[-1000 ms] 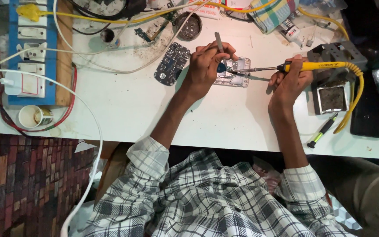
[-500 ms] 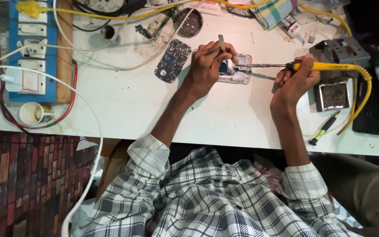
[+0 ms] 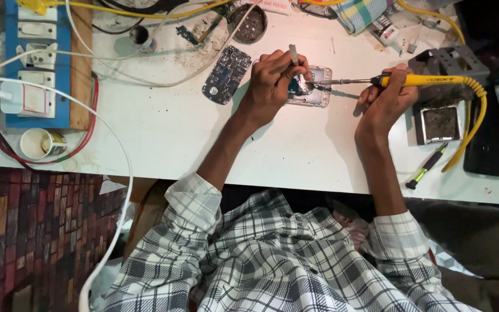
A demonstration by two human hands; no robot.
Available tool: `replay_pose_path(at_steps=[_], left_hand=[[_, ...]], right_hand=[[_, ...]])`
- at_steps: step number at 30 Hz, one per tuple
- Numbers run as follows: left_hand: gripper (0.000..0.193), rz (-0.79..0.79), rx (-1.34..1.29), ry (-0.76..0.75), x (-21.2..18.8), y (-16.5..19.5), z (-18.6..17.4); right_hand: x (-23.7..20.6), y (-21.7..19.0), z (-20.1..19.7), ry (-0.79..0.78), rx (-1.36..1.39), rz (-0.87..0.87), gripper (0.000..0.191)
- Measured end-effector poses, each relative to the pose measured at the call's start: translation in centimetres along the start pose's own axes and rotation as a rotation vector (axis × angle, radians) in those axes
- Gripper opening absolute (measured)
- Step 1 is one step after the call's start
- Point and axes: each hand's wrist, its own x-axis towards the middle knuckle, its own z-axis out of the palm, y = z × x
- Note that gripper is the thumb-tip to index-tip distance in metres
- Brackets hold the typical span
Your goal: The person uses a soldering iron and tweezers to apply solder to a small electronic component on a disassembled mobile phone chassis. They repeatedly heat the joint and feed solder while holding the component steady.
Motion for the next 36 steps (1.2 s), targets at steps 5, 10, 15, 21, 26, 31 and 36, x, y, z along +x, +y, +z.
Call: replay_pose_path(at_steps=[5,10,15,21,26,31,36], left_hand=[[0.015,0.018,-0.006,0.005,0.0,-0.1,0.2],[0.016,-0.022,0.018,-0.012,0.0,-0.2,0.2],[0.016,-0.001,0.011,0.015,-0.3,-0.3,0.1],[0.017,-0.006,-0.012,0.005,-0.2,-0.6,0.1],[0.017,-0.01,-0.026,0.007,-0.2,-0.9,0.2],[0.015,-0.019,-0.003,0.016,-0.3,-1.0,0.2],[0.015,-0.004,-0.022,0.02,-0.3,-1.1,0.2]], right_hand=[[0.0,0.1,-0.2,-0.012,0.013,0.015,0.032],[0.0,0.4,-0.4,0.014,0.06,0.026,0.03],[0.6,0.5,-0.6,0.204,0.112,0.038,0.032],[0.8,0.9,-0.4,0.089,0.069,0.006,0.033],[0.9,0.9,-0.4,0.12,0.067,0.01,0.033],[0.9,1.2,-0.3,0.104,0.071,0.007,0.033],[0.9,1.6,-0.6,0.084,0.061,-0.016,0.033]])
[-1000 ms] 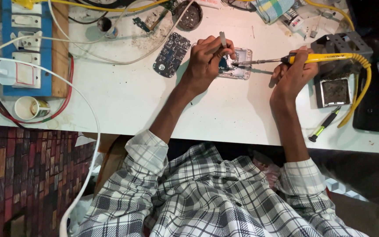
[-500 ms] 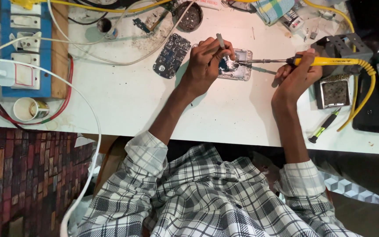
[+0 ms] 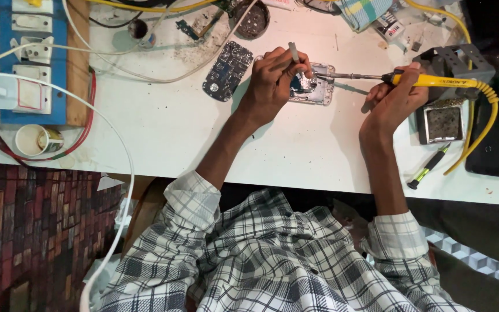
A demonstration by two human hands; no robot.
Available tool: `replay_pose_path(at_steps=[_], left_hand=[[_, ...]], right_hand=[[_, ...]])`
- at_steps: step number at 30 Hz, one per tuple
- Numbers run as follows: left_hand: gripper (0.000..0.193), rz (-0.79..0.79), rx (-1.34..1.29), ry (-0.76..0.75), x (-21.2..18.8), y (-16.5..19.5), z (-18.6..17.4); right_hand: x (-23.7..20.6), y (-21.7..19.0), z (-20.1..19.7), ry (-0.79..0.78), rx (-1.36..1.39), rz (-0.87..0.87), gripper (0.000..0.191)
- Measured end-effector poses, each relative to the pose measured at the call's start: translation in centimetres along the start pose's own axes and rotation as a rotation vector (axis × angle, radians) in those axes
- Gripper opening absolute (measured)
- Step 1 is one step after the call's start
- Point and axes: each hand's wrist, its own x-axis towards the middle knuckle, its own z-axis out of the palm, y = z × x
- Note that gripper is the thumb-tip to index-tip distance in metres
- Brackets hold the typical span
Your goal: The person uses a soldering iron and tweezers to apply solder to a small electronic component on a disassembled mobile phone chassis. They repeatedly heat the joint and feed solder while holding the component steady.
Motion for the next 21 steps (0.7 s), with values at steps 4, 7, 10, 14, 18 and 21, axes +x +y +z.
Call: replay_pose_path(at_steps=[4,7,10,14,18,21], left_hand=[[0.017,-0.005,-0.012,-0.013,0.07,-0.11,0.11],[0.018,-0.003,0.035,-0.008,0.05,-0.09,0.1],[0.018,-0.006,-0.018,-0.008,-0.01,-0.11,0.04],[0.019,0.003,0.037,-0.007,0.04,-0.27,-0.03],[0.019,0.024,0.028,0.005,0.16,-0.35,0.08],[0.019,-0.022,-0.003,0.002,0.05,-0.28,0.24]], right_hand=[[0.19,0.05,-0.13,0.039,-0.008,0.005,0.032],[0.2,0.12,-0.15,0.143,-0.037,0.073,0.032],[0.11,0.24,-0.14,0.092,-0.012,0.023,0.033],[0.13,0.36,-0.13,0.013,0.005,0.012,0.038],[0.26,0.35,-0.08,0.024,-0.04,0.021,0.037],[0.23,0.27,-0.06,0.052,-0.021,0.023,0.034]])
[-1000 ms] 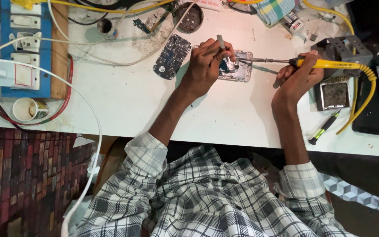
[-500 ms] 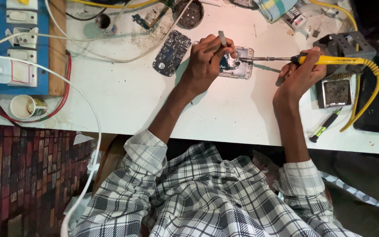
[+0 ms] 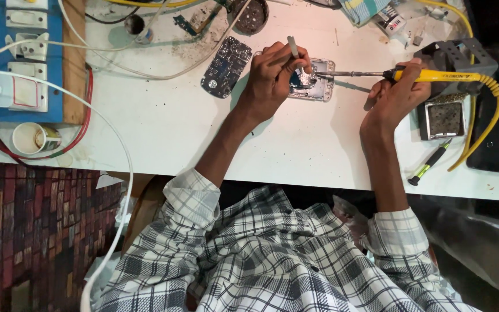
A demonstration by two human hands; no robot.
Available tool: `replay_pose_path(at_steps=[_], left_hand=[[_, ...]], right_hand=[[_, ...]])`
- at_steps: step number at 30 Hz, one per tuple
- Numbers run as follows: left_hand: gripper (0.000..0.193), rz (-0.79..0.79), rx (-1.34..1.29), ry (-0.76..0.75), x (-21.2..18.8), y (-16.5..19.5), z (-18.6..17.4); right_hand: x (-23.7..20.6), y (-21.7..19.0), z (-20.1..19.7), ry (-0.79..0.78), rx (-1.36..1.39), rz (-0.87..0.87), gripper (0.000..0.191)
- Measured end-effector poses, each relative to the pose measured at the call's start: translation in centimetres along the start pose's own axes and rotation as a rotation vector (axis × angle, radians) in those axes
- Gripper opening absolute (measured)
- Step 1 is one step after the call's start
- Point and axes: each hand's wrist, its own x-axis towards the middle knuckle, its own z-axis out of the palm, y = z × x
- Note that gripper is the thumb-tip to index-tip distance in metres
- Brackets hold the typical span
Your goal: The person uses a soldering iron and tweezers to apply solder to a small electronic component on a disassembled mobile phone chassis. They repeatedly heat the joint and feed solder while holding the component steady.
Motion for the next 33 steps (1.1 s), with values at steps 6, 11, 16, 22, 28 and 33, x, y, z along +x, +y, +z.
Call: replay_pose_path(at_steps=[6,11,16,22,28,33], left_hand=[[0.018,0.016,0.012,-0.007,-0.13,0.29,-0.04],[0.017,0.017,0.012,-0.004,-0.21,0.46,-0.22],[0.019,0.012,0.001,-0.001,-0.26,0.36,-0.21],[0.018,0.009,-0.004,0.001,-0.27,0.22,-0.19],[0.018,0.017,0.02,-0.014,-0.28,0.18,-0.45],[0.019,-0.017,-0.009,-0.012,-0.35,-0.02,-0.37]], right_hand=[[-0.2,-0.25,-0.26,0.08,0.018,0.06,0.033],[-0.44,-0.2,-0.19,0.038,0.017,0.028,0.037],[-0.73,-0.35,-0.21,0.105,-0.02,0.101,0.038],[-0.72,-0.34,0.01,0.072,-0.009,0.075,0.039],[-0.51,-0.01,-0.14,0.035,-0.044,0.009,0.038],[-0.38,0.44,-0.28,-0.005,-0.003,-0.052,0.039]])
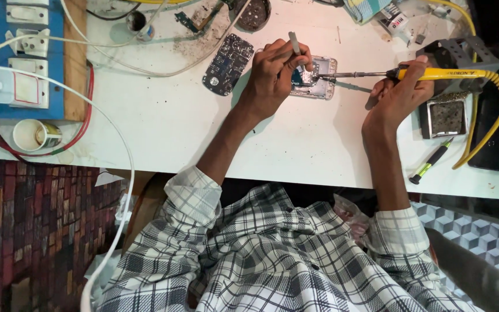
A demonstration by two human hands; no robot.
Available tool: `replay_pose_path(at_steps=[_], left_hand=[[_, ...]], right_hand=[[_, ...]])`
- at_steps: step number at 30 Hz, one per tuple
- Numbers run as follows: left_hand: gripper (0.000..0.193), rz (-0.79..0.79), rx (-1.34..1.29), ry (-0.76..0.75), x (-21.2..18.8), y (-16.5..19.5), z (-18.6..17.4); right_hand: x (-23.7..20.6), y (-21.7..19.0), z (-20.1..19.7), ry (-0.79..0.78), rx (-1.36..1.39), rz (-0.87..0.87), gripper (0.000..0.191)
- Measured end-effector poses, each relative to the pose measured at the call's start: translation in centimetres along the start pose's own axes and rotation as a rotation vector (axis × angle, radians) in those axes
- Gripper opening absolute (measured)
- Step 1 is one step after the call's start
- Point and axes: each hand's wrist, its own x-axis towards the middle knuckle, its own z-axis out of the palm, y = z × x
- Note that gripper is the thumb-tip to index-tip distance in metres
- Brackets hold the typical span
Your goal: The person uses a soldering iron and tweezers to apply solder to a small electronic component on a disassembled mobile phone chassis. They repeatedly heat the joint and feed solder while holding the component steady.
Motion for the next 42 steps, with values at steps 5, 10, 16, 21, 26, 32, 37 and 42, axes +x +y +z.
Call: replay_pose_path(at_steps=[5,10,16,21,26,32,37,42], left_hand=[[0.022,0.009,0.033,0.001,-0.1,-0.3,0.1],[0.021,-0.002,0.004,0.004,-0.3,-0.5,0.2],[0.02,-0.025,0.046,-0.016,-0.4,-0.9,0.2],[0.021,0.027,0.07,0.002,-0.7,-1.3,0.3],[0.023,0.038,0.092,0.012,-0.8,-1.5,0.3],[0.025,0.001,0.1,-0.01,-0.7,-1.4,0.3],[0.025,0.019,0.154,0.013,-1.0,-1.4,0.2],[0.025,0.01,0.122,0.003,-1.1,-1.5,0.1]], right_hand=[[0.1,0.2,-0.2,-0.017,0.022,-0.003,0.04],[0.1,0.4,-0.3,0.006,0.046,-0.003,0.037],[0.3,0.8,-0.6,-0.011,0.024,0.008,0.038],[0.2,1.1,-1.0,-0.041,0.016,-0.011,0.038],[0.2,1.2,-0.8,-0.017,0.024,-0.011,0.038],[0.4,0.7,-0.2,0.034,0.047,0.018,0.037],[0.2,0.7,-0.1,-0.027,0.037,-0.009,0.04],[0.2,0.8,-0.3,0.003,0.057,0.035,0.037]])
